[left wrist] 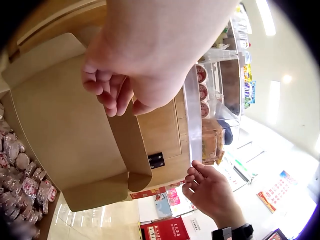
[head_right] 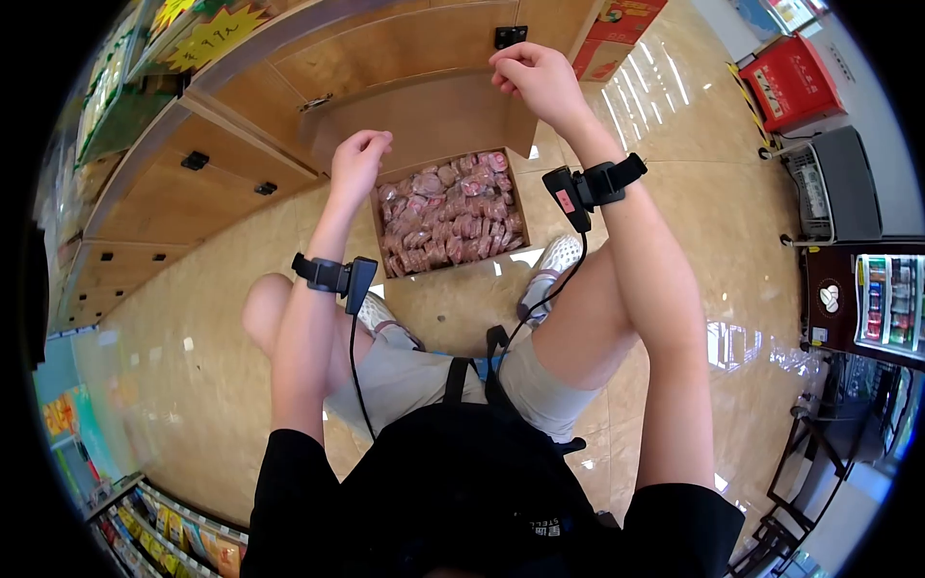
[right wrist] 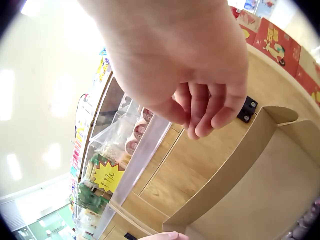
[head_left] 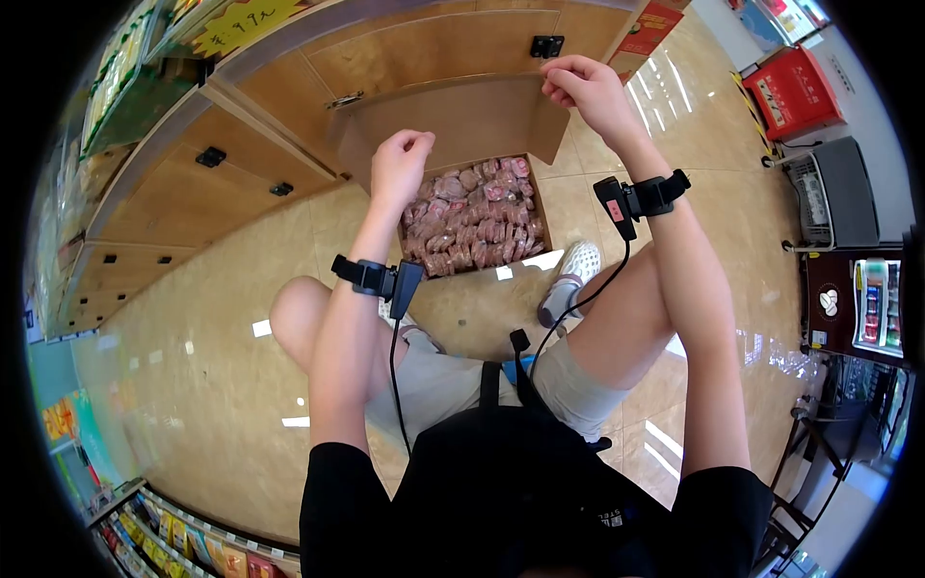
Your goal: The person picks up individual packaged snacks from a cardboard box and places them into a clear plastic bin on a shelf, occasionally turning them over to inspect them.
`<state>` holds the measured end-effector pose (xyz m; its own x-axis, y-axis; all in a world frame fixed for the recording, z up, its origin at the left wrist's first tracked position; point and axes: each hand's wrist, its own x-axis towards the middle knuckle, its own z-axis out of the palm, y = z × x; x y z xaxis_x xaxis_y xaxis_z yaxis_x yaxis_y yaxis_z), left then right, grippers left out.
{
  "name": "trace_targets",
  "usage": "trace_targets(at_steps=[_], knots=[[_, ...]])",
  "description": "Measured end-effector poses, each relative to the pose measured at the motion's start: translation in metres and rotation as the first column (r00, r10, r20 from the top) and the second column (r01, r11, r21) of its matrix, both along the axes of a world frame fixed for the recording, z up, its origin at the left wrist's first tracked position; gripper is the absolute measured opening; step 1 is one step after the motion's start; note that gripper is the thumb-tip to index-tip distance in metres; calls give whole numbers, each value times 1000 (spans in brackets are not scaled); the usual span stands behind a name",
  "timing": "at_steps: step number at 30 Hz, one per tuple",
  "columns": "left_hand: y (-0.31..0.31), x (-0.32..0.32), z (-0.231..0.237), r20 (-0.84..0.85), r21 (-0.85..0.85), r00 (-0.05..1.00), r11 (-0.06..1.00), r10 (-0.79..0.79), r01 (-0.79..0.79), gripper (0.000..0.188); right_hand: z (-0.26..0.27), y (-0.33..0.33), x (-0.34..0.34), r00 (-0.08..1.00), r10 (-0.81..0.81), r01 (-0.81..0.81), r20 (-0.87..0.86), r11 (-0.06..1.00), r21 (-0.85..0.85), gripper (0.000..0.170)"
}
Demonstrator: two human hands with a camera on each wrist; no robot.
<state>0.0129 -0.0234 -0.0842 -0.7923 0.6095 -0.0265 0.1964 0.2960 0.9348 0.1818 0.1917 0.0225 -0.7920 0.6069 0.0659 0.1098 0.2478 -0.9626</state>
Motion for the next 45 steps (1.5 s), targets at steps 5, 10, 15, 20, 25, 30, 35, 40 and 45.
trace_targets(at_steps=[5,10,15,20,25,30,35,40,45], knots=[[-5,-8,-25,-7,-14,1000,1000,-12,12,25,-17,1,-10,996,38,-44,86,997,69,21],[-6,-20,-53,18,-158,1000,987,6,-4,31,-39,3,-20,981,63,-94,185,982,162,22],[-2,-28,-77,-21,-158,1000,987,14,-17,28,-53,-2,-29,941,144,-219,308,949,225,21],[3,-38,-92,-23,-303,1000,953,18,-24,36,-64,-13,-37,906,195,-299,375,923,242,21],[2,-35,-90,-47,-390,999,921,5,-22,36,-46,-20,-39,849,197,-370,491,884,286,24],[-4,-52,-129,-17,-476,1000,879,-26,14,36,-37,-22,-39,851,182,-367,493,877,310,26],[-10,-67,-202,21,-494,1000,869,-9,18,36,-67,-5,-45,793,222,-463,568,825,324,25],[-1,-42,-203,329,-405,942,911,61,82,26,-50,12,-35,712,258,-451,653,881,144,26],[3,-47,-253,370,-465,923,881,104,88,30,-73,36,-27,696,304,-400,650,917,-1,27]])
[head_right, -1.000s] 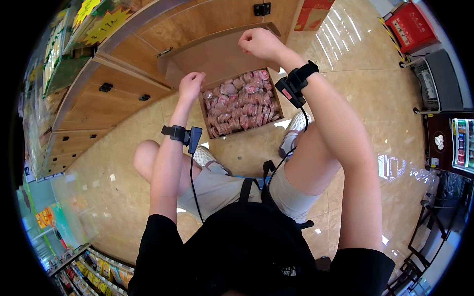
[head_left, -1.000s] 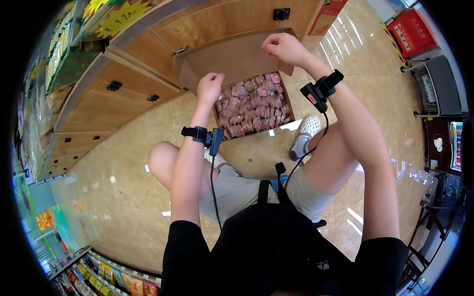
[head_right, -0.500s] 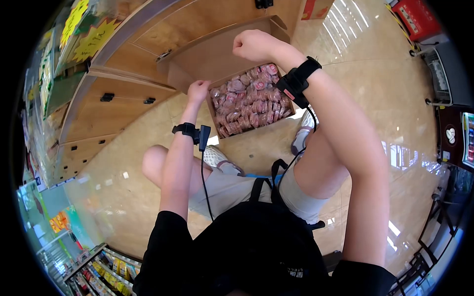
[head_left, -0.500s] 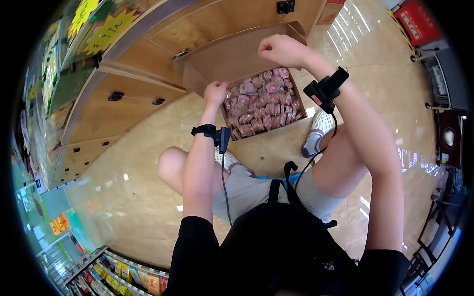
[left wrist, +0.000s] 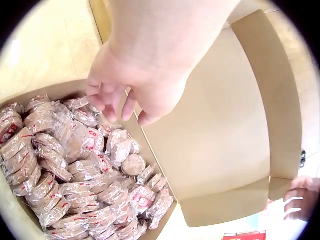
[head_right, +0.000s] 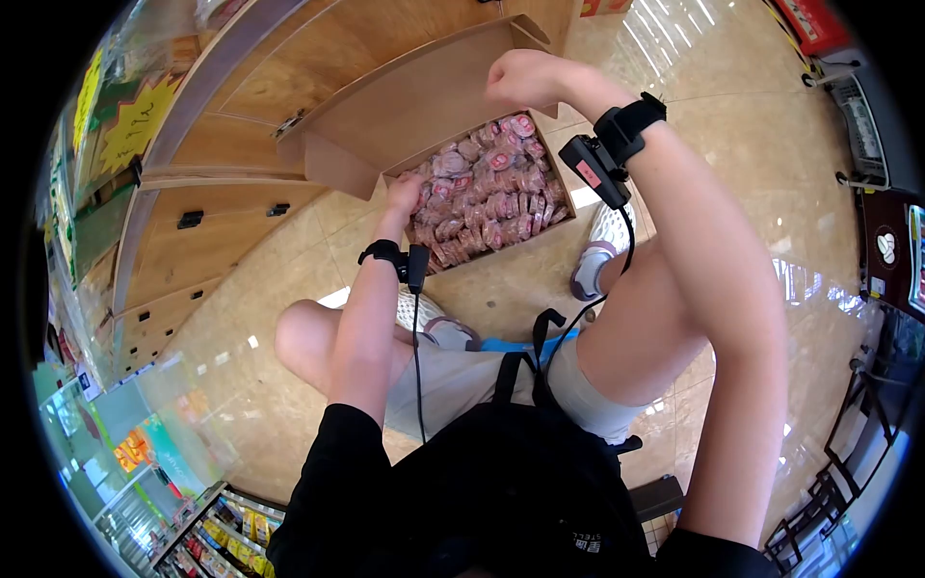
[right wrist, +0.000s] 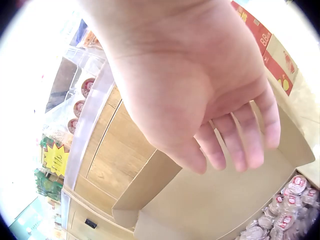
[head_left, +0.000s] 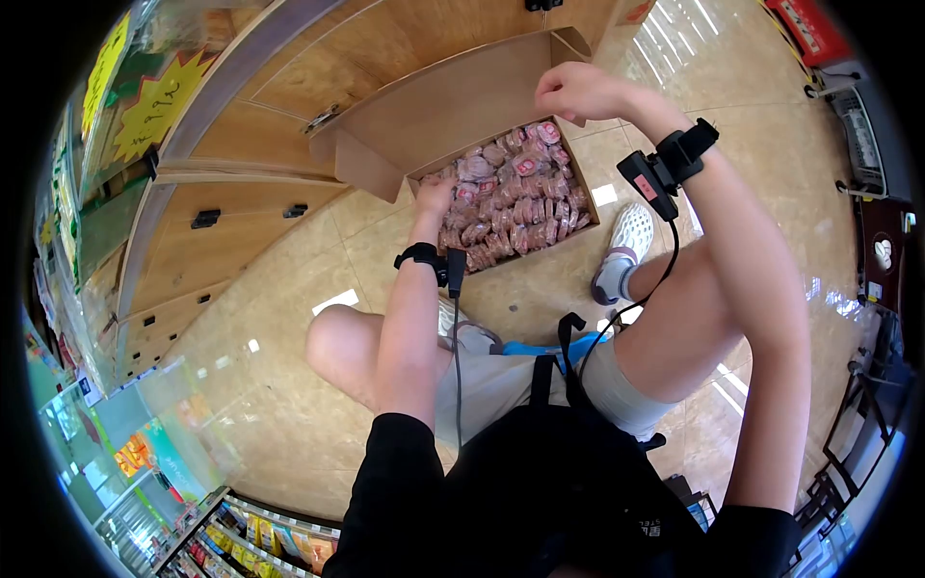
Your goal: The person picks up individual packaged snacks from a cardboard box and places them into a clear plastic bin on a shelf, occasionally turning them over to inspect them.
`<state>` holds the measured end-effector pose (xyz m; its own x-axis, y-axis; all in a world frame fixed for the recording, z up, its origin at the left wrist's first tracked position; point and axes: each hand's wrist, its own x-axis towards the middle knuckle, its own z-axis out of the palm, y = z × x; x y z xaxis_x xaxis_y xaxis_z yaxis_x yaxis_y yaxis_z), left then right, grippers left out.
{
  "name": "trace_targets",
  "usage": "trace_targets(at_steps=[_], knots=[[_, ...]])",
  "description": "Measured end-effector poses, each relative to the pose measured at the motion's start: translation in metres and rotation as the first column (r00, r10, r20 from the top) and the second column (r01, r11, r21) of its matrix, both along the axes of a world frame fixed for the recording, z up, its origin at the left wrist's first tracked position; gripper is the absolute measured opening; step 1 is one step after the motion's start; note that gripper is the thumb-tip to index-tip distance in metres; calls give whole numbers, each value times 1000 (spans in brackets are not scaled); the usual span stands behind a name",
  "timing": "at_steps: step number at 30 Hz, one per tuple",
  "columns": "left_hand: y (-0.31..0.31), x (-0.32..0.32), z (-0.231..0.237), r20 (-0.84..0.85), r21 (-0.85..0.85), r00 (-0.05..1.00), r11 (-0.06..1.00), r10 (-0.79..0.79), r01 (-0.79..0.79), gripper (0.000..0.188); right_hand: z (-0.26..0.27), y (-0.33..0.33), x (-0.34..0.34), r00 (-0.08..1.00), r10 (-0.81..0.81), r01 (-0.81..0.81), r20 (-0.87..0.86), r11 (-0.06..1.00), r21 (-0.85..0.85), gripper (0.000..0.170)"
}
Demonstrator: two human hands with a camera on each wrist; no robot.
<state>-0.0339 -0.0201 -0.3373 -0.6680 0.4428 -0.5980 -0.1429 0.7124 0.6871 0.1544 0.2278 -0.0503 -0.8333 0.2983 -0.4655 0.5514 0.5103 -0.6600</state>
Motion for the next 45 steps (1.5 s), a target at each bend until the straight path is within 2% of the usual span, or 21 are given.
trace_targets(at_steps=[3,5,9,10,15,18,24,33,36,39,45], knots=[[6,5,-10,19,12,1000,1000,25,-25,33,0,2,2,998,-19,19,60,1000,4,27],[12,12,-4,109,27,993,998,48,-51,31,7,-3,1,996,-26,24,83,999,28,28],[21,19,-16,255,93,963,989,87,-114,20,-6,0,-1,1000,12,-12,16,1000,6,30],[23,20,-19,270,94,957,986,109,-139,23,-7,0,-1,1000,12,-13,19,1000,9,32],[30,27,-23,279,97,939,967,202,-237,31,-10,0,-2,998,-1,1,59,1000,1,34],[35,34,-23,264,207,938,937,224,-282,32,-11,0,-1,998,7,-7,67,1000,4,34],[41,34,-30,258,178,957,967,131,-180,40,-11,-2,-2,998,5,-3,59,999,-44,32],[42,34,-37,267,188,955,965,127,-181,47,-13,-2,2,1000,17,-17,22,1000,3,28],[41,35,-35,203,227,971,958,129,-175,47,-10,-1,4,1000,10,-10,23,1000,2,28],[37,31,-28,213,239,976,967,42,-94,48,-7,-2,5,1000,-7,7,27,1000,-2,28],[25,32,-11,112,274,994,961,-1,-30,50,-3,-3,5,999,-16,15,52,1000,7,27]])
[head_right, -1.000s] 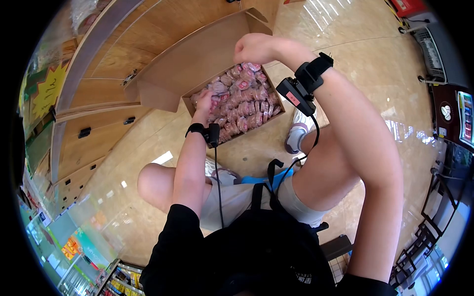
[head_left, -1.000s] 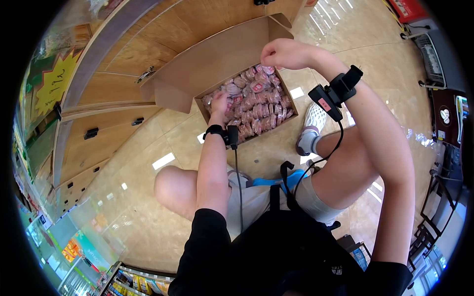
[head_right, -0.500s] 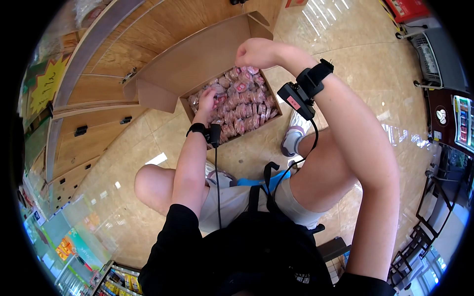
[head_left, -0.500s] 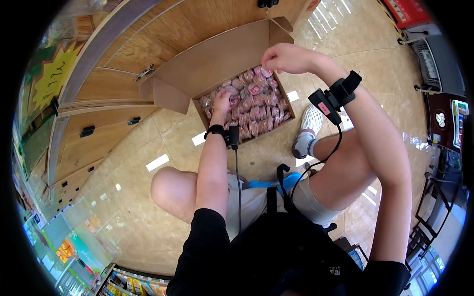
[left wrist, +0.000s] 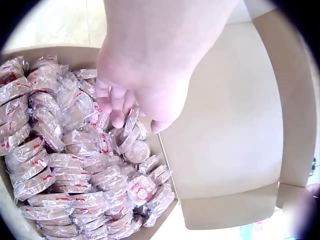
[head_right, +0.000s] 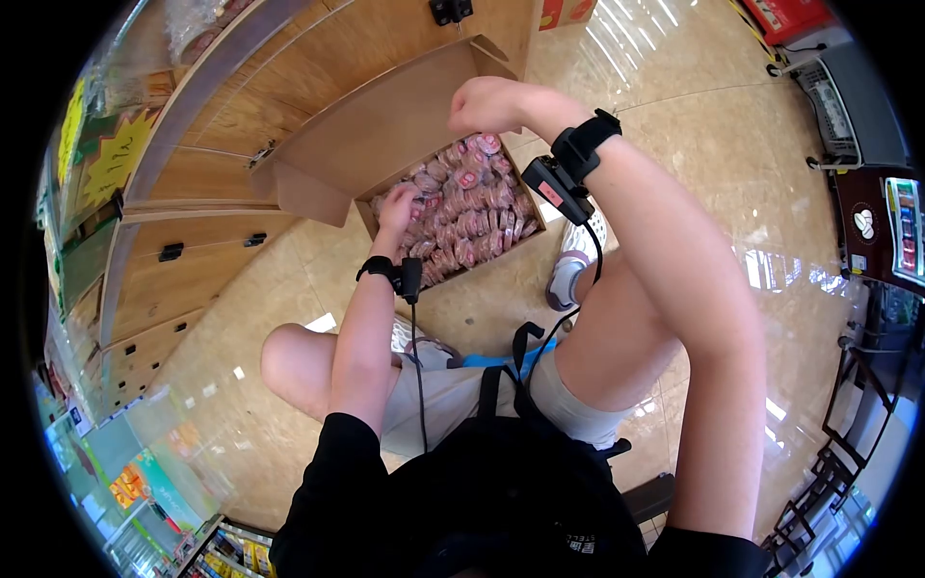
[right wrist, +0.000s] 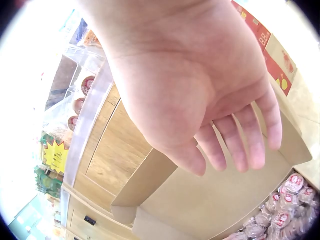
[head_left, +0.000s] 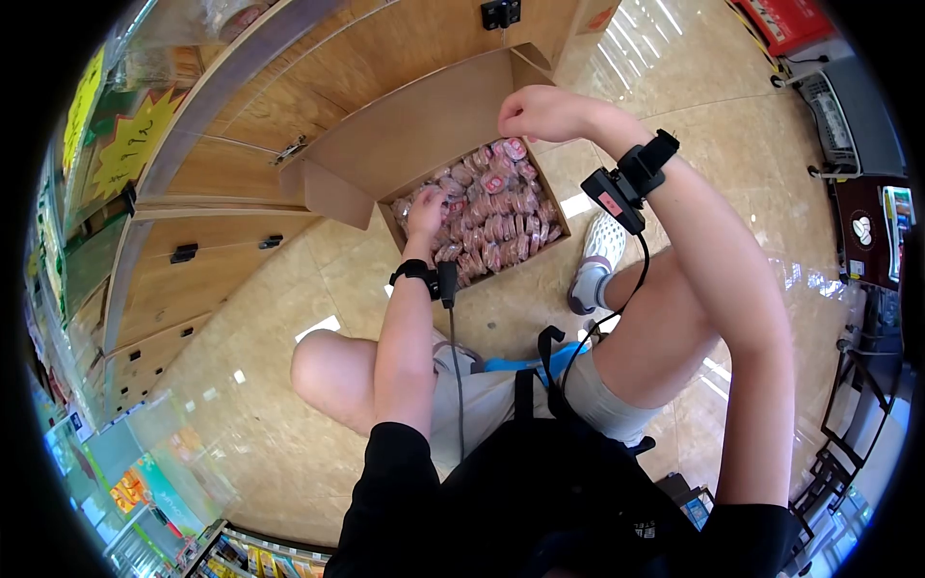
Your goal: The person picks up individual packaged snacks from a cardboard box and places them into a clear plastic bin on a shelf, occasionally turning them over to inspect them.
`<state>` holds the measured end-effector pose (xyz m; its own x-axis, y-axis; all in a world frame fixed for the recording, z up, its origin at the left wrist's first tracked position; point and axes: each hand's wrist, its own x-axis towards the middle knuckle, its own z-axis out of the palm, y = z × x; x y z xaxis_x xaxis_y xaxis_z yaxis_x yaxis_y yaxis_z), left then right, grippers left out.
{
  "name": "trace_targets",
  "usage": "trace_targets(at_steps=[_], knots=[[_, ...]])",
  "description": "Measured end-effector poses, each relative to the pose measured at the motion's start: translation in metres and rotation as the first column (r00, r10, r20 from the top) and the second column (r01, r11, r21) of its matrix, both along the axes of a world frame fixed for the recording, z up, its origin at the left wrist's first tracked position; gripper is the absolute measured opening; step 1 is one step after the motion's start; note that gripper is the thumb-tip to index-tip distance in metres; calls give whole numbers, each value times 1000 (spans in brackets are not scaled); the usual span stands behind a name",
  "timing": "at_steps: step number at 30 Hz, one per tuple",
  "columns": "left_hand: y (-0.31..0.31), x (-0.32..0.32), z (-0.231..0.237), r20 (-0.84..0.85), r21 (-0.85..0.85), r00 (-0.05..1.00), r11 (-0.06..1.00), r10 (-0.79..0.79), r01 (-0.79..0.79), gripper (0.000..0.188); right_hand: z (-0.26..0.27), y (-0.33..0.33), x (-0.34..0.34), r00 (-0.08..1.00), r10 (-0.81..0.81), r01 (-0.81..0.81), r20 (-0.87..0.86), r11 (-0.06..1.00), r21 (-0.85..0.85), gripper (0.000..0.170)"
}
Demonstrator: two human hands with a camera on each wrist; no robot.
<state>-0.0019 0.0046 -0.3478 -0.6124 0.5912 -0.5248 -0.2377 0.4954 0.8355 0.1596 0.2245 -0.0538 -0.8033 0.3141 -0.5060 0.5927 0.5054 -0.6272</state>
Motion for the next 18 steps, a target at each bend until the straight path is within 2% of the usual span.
trace_targets(at_steps=[3,6,9,14,18], knots=[[-5,-2,-2,122,173,990,981,64,-85,49,0,-1,1,1000,5,-4,-18,1000,23,27],[-8,5,41,22,115,998,992,55,-57,45,3,-4,1,999,25,-22,-40,998,59,27],[-7,7,63,-70,176,997,984,18,-6,35,7,-2,-2,998,61,-60,-17,996,59,27],[-7,16,126,-135,218,986,967,-103,131,35,20,-8,-2,1000,26,-25,-18,999,39,28],[-8,27,164,-198,244,966,946,-167,213,34,5,-4,-9,996,69,-64,-47,992,111,32]])
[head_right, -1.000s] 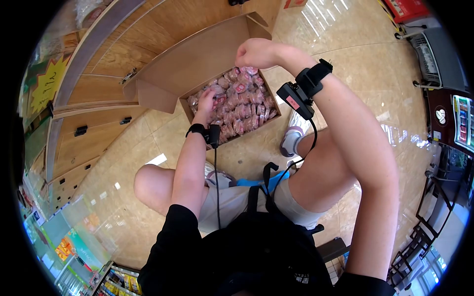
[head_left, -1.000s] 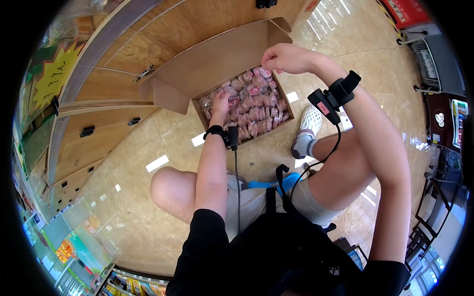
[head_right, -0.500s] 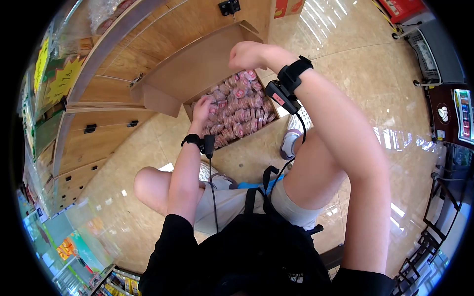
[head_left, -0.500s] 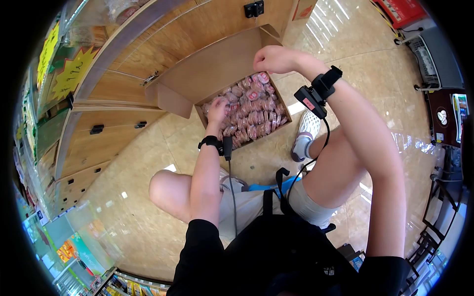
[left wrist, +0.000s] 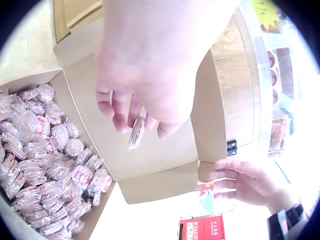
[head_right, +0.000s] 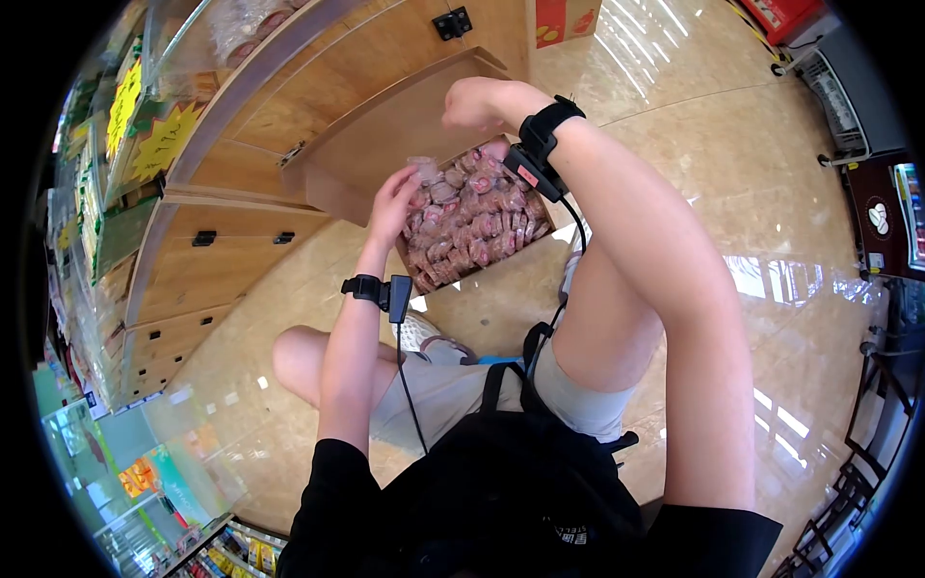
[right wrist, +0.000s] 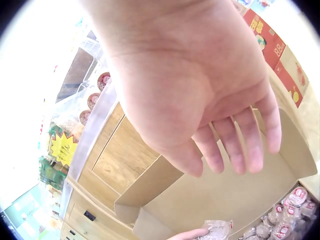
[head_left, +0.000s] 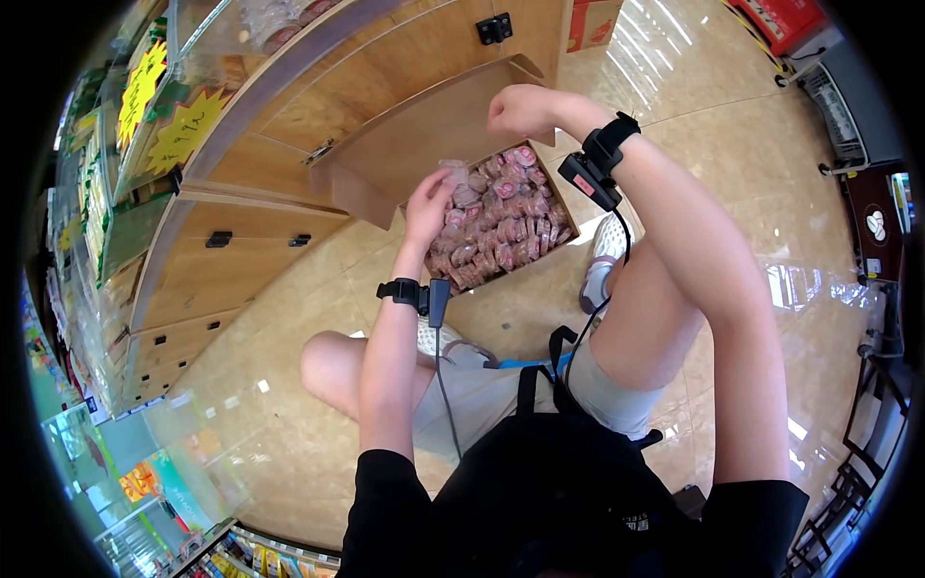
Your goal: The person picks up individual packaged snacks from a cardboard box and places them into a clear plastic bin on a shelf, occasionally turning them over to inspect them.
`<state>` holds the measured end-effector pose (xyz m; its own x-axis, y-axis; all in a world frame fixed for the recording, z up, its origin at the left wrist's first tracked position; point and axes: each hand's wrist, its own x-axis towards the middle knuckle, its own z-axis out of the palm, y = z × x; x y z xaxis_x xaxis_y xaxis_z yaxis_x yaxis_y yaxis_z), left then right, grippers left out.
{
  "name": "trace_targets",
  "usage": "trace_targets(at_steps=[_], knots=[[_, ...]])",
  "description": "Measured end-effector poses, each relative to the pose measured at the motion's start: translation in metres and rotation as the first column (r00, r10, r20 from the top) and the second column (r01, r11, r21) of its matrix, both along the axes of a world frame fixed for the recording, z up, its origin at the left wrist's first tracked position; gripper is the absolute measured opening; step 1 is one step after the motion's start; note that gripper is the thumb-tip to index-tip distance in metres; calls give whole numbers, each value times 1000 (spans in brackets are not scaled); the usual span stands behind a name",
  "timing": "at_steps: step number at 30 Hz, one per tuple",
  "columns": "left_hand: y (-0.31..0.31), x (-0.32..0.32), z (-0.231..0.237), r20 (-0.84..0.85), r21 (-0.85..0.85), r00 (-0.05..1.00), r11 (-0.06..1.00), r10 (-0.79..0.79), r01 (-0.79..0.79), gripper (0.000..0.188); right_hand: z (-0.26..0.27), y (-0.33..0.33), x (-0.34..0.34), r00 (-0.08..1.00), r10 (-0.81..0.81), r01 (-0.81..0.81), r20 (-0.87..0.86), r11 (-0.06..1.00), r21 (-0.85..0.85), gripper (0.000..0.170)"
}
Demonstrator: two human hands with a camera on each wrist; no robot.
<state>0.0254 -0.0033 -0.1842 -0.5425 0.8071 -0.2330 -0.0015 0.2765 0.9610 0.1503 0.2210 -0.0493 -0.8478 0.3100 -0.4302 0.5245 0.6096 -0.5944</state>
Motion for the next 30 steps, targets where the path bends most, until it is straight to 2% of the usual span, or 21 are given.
trace_targets(at_steps=[9,11,16,17,20,23,26,30], knots=[[-4,16,78,-113,37,991,997,-69,74,30,6,-8,1,1000,3,-3,-9,999,40,33],[-7,15,90,-84,75,993,993,-83,89,29,7,-10,0,1000,6,-5,-24,999,45,32],[-10,13,116,-53,265,996,961,-70,82,27,12,-16,1,973,-28,37,-231,999,35,29],[-10,13,119,-18,278,998,959,-58,60,26,16,-19,1,965,-47,54,-257,998,19,28],[-12,14,128,44,315,998,949,-40,24,26,17,-21,-3,933,-150,90,-326,977,-193,32],[-13,17,133,51,372,998,928,-46,24,27,33,-35,-2,908,-250,104,-337,912,-397,31],[-14,20,140,6,412,999,911,-32,26,28,45,-46,-3,901,-284,108,-327,879,-464,29],[-15,18,144,-33,441,999,897,-4,18,29,51,-53,-5,881,-274,74,-384,884,-462,26]])
